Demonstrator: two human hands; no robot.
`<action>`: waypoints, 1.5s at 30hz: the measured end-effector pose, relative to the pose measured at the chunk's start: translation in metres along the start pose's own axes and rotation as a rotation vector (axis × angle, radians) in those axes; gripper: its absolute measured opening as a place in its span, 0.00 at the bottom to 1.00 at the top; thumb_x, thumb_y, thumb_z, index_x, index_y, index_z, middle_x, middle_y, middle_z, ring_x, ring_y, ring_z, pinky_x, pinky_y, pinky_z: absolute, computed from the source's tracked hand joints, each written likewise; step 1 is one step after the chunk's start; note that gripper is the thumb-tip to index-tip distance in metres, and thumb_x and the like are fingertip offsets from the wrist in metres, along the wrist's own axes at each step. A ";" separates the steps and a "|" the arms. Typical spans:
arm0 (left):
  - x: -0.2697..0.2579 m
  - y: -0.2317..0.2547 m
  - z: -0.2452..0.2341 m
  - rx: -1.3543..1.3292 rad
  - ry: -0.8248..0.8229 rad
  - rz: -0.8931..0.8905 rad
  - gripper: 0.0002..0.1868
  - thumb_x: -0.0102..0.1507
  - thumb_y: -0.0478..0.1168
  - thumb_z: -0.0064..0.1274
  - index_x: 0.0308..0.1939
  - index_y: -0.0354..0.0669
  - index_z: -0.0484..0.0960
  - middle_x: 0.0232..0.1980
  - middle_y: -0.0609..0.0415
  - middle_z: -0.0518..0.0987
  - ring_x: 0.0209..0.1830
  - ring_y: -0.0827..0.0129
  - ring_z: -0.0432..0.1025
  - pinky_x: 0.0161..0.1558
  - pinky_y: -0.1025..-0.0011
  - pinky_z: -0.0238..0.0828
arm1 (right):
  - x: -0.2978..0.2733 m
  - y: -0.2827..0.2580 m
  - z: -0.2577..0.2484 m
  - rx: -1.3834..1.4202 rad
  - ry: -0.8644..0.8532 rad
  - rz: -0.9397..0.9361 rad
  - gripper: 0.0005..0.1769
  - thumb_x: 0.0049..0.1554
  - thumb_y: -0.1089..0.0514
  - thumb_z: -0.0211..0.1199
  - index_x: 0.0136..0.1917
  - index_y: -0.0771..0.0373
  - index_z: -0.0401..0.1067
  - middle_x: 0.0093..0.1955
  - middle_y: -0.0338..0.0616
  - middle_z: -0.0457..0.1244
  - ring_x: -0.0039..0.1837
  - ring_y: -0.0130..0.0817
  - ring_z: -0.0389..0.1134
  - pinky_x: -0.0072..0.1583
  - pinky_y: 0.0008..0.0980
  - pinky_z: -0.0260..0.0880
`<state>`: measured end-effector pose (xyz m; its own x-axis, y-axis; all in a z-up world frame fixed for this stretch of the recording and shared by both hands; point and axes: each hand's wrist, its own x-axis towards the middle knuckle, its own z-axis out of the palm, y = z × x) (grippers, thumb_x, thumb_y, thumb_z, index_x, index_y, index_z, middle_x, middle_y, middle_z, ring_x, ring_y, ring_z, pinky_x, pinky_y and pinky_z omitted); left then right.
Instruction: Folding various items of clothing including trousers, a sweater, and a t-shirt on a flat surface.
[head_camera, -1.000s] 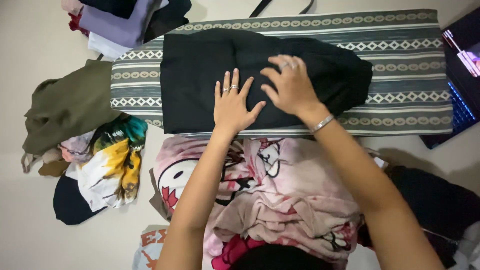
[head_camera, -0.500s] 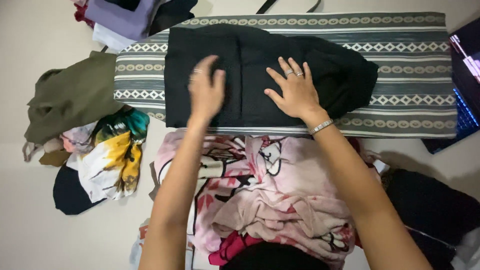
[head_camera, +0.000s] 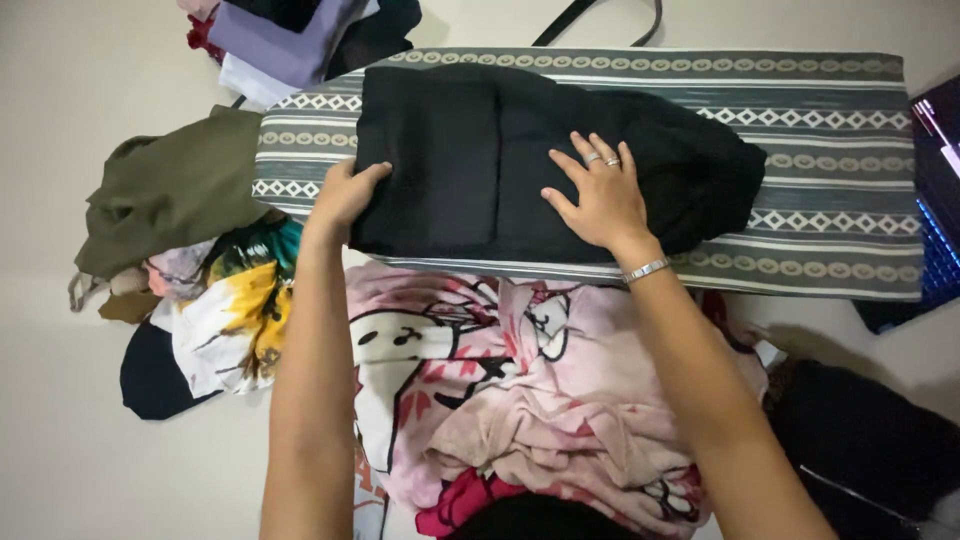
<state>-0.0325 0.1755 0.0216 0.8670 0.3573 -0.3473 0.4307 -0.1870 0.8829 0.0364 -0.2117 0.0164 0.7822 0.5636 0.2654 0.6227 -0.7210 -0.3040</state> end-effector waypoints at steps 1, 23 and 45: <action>-0.004 0.011 0.002 0.003 -0.002 0.004 0.26 0.61 0.49 0.58 0.54 0.30 0.83 0.46 0.44 0.85 0.43 0.58 0.78 0.47 0.62 0.75 | 0.000 0.000 0.000 0.000 0.005 0.003 0.33 0.60 0.36 0.61 0.72 0.53 0.70 0.78 0.56 0.56 0.79 0.56 0.52 0.76 0.64 0.42; -0.097 0.099 0.283 0.317 -0.082 0.772 0.28 0.56 0.38 0.62 0.60 0.41 0.76 0.57 0.39 0.77 0.52 0.42 0.73 0.54 0.54 0.71 | -0.003 0.070 -0.024 1.633 0.085 0.701 0.20 0.64 0.44 0.55 0.57 0.61 0.72 0.48 0.37 0.67 0.50 0.28 0.69 0.53 0.31 0.72; -0.006 0.033 0.253 0.246 0.048 0.478 0.42 0.65 0.58 0.56 0.72 0.33 0.61 0.66 0.27 0.73 0.66 0.37 0.70 0.66 0.53 0.66 | -0.049 0.122 -0.087 0.162 0.271 0.637 0.25 0.59 0.48 0.76 0.59 0.69 0.75 0.56 0.60 0.69 0.57 0.54 0.71 0.58 0.45 0.71</action>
<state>0.0398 -0.0640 -0.0271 0.9708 0.2203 0.0949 0.0420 -0.5456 0.8370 0.0722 -0.3622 0.0457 0.9758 -0.0833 0.2023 0.0570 -0.7959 -0.6027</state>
